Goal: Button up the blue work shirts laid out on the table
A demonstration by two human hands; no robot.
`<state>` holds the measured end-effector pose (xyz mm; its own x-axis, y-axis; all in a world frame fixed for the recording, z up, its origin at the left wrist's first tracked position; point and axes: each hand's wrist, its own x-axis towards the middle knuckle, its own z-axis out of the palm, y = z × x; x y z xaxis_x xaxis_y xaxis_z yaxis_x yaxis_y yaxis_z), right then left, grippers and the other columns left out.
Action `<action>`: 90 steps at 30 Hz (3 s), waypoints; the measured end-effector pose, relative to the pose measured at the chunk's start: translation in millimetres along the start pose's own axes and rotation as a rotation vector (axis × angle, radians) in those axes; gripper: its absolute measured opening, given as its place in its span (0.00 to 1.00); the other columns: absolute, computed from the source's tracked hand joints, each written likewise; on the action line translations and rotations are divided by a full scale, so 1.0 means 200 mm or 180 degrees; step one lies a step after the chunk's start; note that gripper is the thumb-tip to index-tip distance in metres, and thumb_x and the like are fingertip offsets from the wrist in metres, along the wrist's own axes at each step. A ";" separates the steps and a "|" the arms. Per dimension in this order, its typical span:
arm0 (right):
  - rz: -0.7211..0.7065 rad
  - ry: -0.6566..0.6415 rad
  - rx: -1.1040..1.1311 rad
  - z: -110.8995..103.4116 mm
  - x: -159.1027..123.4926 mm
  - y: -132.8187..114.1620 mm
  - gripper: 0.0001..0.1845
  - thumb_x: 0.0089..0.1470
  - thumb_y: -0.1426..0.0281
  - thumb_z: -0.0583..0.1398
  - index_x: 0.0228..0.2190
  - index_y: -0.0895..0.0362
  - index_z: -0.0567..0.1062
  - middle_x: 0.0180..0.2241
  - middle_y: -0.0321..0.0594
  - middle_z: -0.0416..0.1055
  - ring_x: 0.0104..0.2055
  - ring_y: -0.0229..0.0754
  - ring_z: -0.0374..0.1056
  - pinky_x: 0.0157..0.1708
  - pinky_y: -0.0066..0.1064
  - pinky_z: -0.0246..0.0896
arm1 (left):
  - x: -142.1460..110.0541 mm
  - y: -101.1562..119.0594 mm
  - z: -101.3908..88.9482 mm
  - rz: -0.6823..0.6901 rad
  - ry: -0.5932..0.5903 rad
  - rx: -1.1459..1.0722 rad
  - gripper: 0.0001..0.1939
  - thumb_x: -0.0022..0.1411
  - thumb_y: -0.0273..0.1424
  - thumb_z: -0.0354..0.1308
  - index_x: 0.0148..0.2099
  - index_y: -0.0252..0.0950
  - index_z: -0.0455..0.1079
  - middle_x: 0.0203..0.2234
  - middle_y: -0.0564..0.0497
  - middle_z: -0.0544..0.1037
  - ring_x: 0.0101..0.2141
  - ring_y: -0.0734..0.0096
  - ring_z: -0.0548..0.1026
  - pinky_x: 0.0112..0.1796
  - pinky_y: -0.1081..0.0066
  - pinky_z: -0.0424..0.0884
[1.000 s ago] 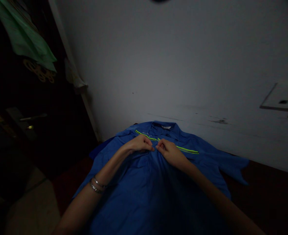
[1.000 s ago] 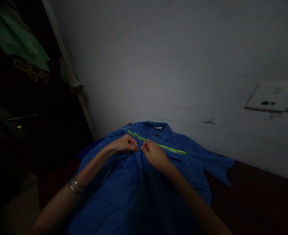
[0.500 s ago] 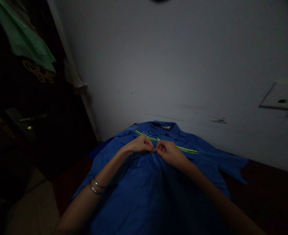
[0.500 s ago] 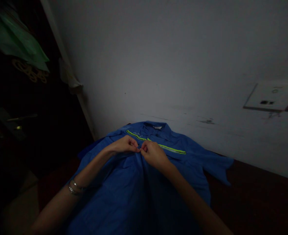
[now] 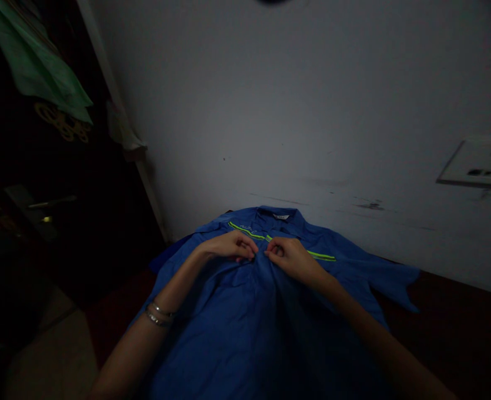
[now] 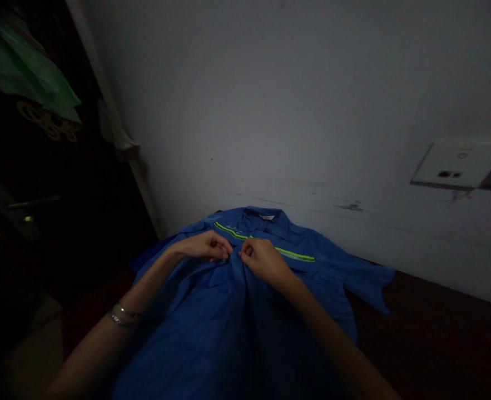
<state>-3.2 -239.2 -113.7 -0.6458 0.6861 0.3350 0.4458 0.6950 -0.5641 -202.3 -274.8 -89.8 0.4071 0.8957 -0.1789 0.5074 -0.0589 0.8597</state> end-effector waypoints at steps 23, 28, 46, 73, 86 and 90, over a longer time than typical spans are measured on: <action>0.0982 -0.0187 0.1390 0.03 0.01 0.01 0.06 0.42 0.73 0.56 0.25 0.62 0.72 0.20 0.37 0.68 0.21 0.34 0.66 0.15 0.21 0.64 | 0.09 -0.01 0.14 0.0579 0.1072 0.1064 0.07 0.47 0.27 0.54 0.29 0.30 0.72 0.19 0.55 0.69 0.21 0.79 0.64 0.23 0.80 0.57; 0.1171 -0.0084 0.1518 0.04 0.01 0.02 0.11 0.43 0.67 0.59 0.24 0.63 0.74 0.20 0.39 0.68 0.22 0.36 0.66 0.16 0.23 0.66 | 0.09 0.00 0.19 0.0527 0.1477 0.1775 0.08 0.46 0.29 0.55 0.30 0.32 0.71 0.22 0.53 0.72 0.25 0.75 0.67 0.26 0.78 0.58; 0.1315 0.0107 0.1618 0.05 0.02 0.02 0.04 0.39 0.76 0.58 0.21 0.63 0.74 0.18 0.36 0.68 0.21 0.33 0.65 0.17 0.21 0.66 | 0.09 -0.03 0.12 0.0884 0.0957 0.1448 0.10 0.51 0.25 0.53 0.35 0.30 0.74 0.29 0.49 0.76 0.28 0.74 0.70 0.31 0.78 0.62; 0.0593 0.0463 0.1131 0.07 0.01 0.04 0.13 0.36 0.77 0.56 0.30 0.58 0.68 0.18 0.32 0.67 0.20 0.34 0.64 0.19 0.21 0.56 | 0.12 -0.07 0.12 0.0566 0.0869 0.0162 0.09 0.48 0.30 0.57 0.29 0.28 0.74 0.17 0.52 0.70 0.18 0.81 0.63 0.20 0.80 0.58; 0.0173 0.0424 0.0459 0.08 0.01 0.05 0.14 0.36 0.79 0.52 0.29 0.56 0.67 0.20 0.31 0.65 0.21 0.33 0.63 0.23 0.22 0.56 | 0.15 -0.10 0.18 -0.0018 0.1158 0.0072 0.09 0.47 0.26 0.53 0.29 0.27 0.72 0.13 0.55 0.66 0.12 0.82 0.61 0.14 0.80 0.59; 0.0295 0.0381 0.0471 0.07 0.01 0.03 0.14 0.36 0.79 0.53 0.29 0.57 0.67 0.20 0.31 0.66 0.21 0.33 0.64 0.23 0.22 0.56 | 0.15 -0.10 0.17 0.0129 0.1056 0.0200 0.09 0.47 0.25 0.52 0.30 0.27 0.72 0.13 0.55 0.67 0.13 0.82 0.62 0.16 0.80 0.58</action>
<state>-9.9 -237.1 -127.4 -0.5239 0.7725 0.3588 0.3984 0.5946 -0.6984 -173.7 -262.5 -128.4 0.1639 0.9860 0.0291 0.5460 -0.1153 0.8298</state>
